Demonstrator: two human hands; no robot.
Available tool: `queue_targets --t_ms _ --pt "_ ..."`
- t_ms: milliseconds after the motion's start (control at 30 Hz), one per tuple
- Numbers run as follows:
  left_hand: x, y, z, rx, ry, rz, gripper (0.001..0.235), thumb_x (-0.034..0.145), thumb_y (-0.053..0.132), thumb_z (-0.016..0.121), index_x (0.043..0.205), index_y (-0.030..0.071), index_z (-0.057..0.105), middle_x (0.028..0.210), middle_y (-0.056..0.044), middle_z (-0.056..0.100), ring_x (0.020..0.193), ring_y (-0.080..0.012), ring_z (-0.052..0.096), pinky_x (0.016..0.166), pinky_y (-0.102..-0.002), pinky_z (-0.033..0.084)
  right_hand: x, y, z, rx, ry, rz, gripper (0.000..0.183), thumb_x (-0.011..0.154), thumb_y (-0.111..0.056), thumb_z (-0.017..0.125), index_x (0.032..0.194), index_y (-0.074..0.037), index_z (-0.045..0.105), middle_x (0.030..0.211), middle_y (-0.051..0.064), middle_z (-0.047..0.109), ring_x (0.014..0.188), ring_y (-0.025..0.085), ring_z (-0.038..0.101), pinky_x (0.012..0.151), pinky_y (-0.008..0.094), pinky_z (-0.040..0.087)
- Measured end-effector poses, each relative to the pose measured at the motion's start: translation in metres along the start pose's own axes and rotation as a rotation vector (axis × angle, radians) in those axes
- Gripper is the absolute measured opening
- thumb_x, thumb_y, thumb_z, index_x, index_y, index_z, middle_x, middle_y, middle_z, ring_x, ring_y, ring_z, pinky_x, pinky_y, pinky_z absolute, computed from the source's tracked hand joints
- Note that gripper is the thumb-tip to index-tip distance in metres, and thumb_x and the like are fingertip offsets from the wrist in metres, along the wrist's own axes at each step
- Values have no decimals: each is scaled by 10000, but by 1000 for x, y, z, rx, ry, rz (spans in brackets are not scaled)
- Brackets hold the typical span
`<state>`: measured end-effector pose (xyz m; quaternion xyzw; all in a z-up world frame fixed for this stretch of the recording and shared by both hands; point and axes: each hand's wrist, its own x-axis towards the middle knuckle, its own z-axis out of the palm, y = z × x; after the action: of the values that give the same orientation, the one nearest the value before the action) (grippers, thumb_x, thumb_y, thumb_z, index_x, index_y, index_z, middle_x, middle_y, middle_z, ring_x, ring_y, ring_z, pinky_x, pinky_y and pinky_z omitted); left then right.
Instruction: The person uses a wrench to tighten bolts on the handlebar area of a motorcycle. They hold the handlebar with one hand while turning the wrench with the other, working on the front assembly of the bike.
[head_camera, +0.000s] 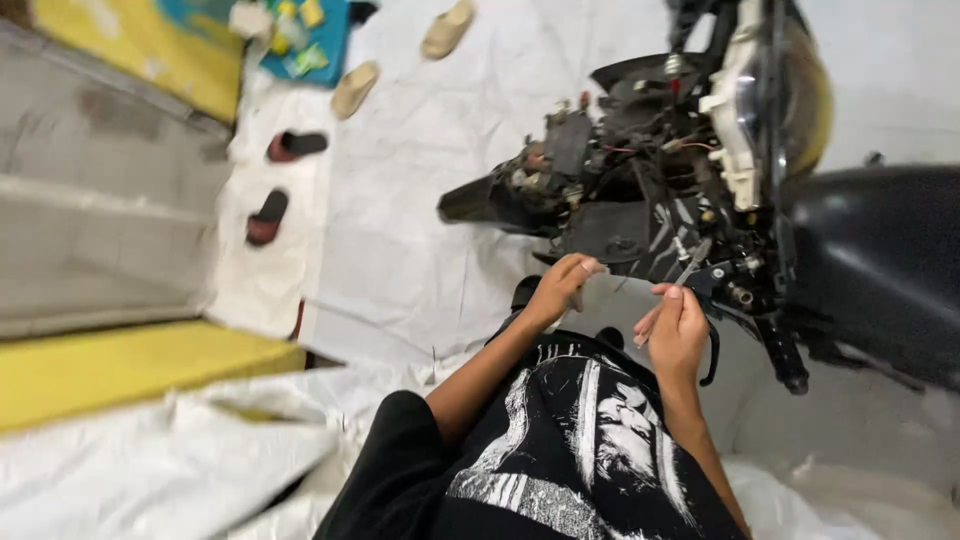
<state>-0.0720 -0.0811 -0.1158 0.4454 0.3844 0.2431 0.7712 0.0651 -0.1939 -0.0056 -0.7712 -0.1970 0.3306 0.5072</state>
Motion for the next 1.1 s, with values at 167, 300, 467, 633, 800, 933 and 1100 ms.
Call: queue_targets --t_ms 167,300,467,633,800,933,1100 --pt "-36 -30 4 -49 254 -112 453 1031 507 640 1035 62 724 868 -151 591 412 -251 619 370 -320 494 -10 -15 -28 -101 -90 23 325 1160 -234 384 1097 -69 656 600 162 656 474 224 647 425 301 498" --pt "-65 -45 10 -105 299 -39 426 1071 415 547 1079 18 701 866 -175 646 404 -222 612 374 -304 490 3 -12 -10 86 -266 145 353 1130 -315 295 1233 -95 550 763 162 723 630 223 721 501 252 527" --pt "-85 -63 6 -268 438 -141 540 1034 536 589 1088 9 696 888 -176 637 433 -214 599 382 -281 507 -16 -12 -29 35 -347 91 308 1145 -273 297 1207 -70 520 763 208 721 609 257 729 469 247 545" --pt "-81 -50 -8 -370 437 -207 600 1028 623 559 1105 41 679 887 -134 635 434 -185 599 385 -263 505 2 -14 -13 84 -324 80 312 1143 -316 273 1225 -99 482 768 223 696 604 254 716 452 207 532" --pt "-89 -53 -38 -387 307 -321 726 1005 740 514 1082 40 692 1019 -177 694 552 -234 703 446 -283 569 -22 -7 -10 -10 -198 103 286 1148 -331 303 1200 -111 478 768 251 689 602 286 707 457 253 533" --pt "-68 -40 -86 -433 228 -367 774 985 768 509 985 18 698 1015 -199 709 609 -263 739 480 -288 599 -11 15 7 -26 -98 48 296 1170 -357 278 1215 -122 453 783 233 685 620 280 705 463 233 530" --pt "-54 3 -163 -375 18 -470 749 935 735 481 646 58 625 888 -159 730 646 -277 725 539 -303 508 -34 -7 58 -59 98 -4 416 1210 -434 401 1311 -35 457 803 64 645 616 165 635 514 249 451"
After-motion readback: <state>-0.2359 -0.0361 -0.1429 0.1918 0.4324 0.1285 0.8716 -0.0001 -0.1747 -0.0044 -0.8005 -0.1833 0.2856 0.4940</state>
